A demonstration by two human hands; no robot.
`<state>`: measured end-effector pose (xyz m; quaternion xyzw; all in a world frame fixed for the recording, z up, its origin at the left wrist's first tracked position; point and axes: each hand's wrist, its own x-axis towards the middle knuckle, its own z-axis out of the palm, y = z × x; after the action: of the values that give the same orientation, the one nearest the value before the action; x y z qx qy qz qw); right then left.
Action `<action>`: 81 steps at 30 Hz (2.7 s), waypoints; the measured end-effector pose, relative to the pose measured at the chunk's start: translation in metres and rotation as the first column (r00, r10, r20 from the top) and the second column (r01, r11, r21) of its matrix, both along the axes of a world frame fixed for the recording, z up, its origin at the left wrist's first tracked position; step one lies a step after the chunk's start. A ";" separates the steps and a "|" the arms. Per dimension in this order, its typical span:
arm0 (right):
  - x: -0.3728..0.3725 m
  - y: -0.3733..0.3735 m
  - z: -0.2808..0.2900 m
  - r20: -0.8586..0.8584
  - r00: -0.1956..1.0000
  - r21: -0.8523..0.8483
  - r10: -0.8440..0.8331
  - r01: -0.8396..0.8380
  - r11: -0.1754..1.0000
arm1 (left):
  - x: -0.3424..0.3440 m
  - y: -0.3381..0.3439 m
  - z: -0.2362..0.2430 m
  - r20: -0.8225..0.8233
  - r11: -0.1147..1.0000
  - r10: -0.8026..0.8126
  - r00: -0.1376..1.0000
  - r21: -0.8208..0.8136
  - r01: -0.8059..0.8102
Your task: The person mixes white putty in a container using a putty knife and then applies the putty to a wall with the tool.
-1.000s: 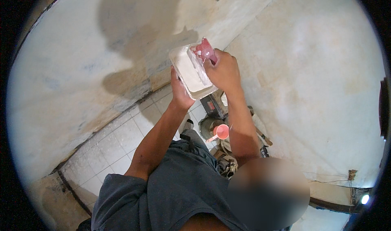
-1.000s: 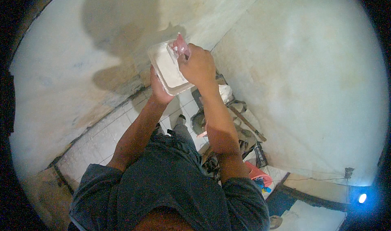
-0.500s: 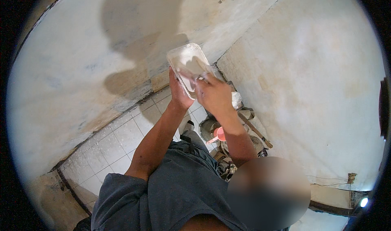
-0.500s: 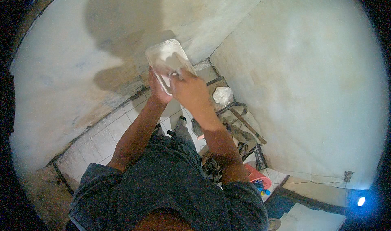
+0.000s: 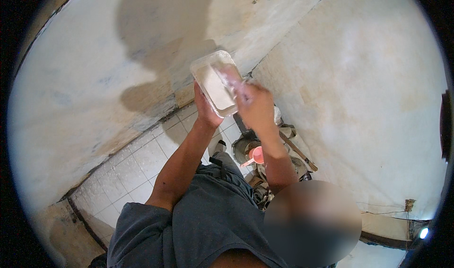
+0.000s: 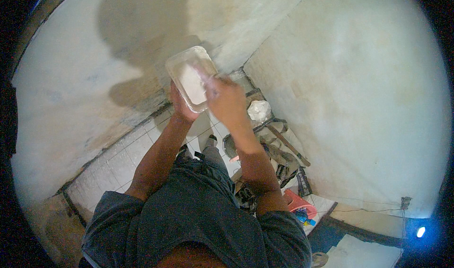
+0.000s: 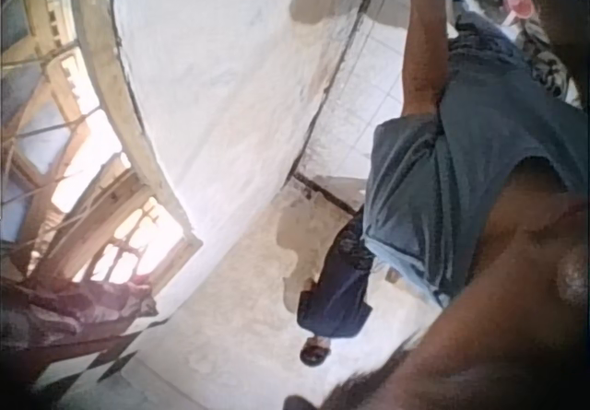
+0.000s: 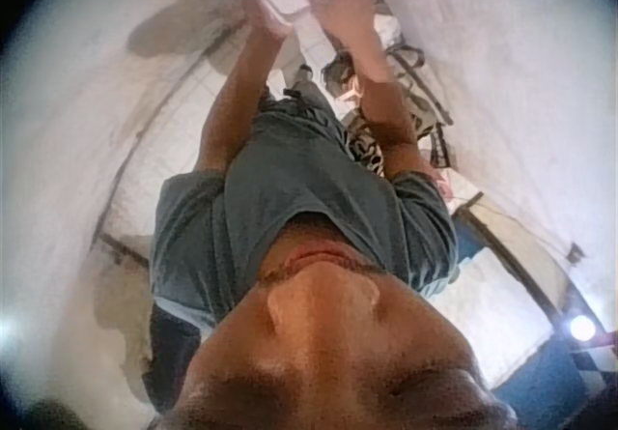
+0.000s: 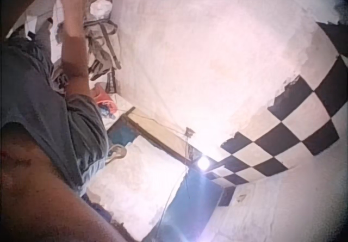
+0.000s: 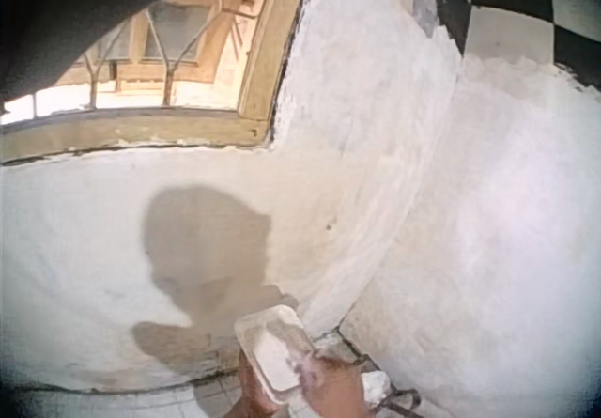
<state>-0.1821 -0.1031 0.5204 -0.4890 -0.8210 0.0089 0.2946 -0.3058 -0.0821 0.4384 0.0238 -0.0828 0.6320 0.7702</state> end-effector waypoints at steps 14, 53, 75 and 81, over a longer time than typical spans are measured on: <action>0.026 0.030 -0.044 -0.891 0.020 -0.409 -0.454 -0.475 0.780 | -0.013 -0.001 0.015 -0.285 0.990 -0.133 0.949 -0.081 0.114; 0.006 0.049 -0.082 -0.814 -0.191 -0.497 -0.549 -0.258 0.828 | -0.063 -0.057 0.003 -0.399 0.978 -0.183 0.899 -0.165 0.126; 0.006 0.075 0.103 0.280 0.874 -0.264 0.397 -0.327 0.907 | -0.050 -0.075 0.000 -0.301 0.971 -0.234 0.924 -0.128 0.204; -0.002 0.090 0.108 0.396 0.814 -0.313 0.425 -0.316 0.896 | -0.047 -0.073 0.004 -0.295 0.971 -0.230 0.927 -0.131 0.200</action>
<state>-0.1838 -0.0134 0.6283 -0.3378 -0.9396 0.0481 0.0272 -0.3531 -0.1548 0.4423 0.0749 0.0674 0.5355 0.8385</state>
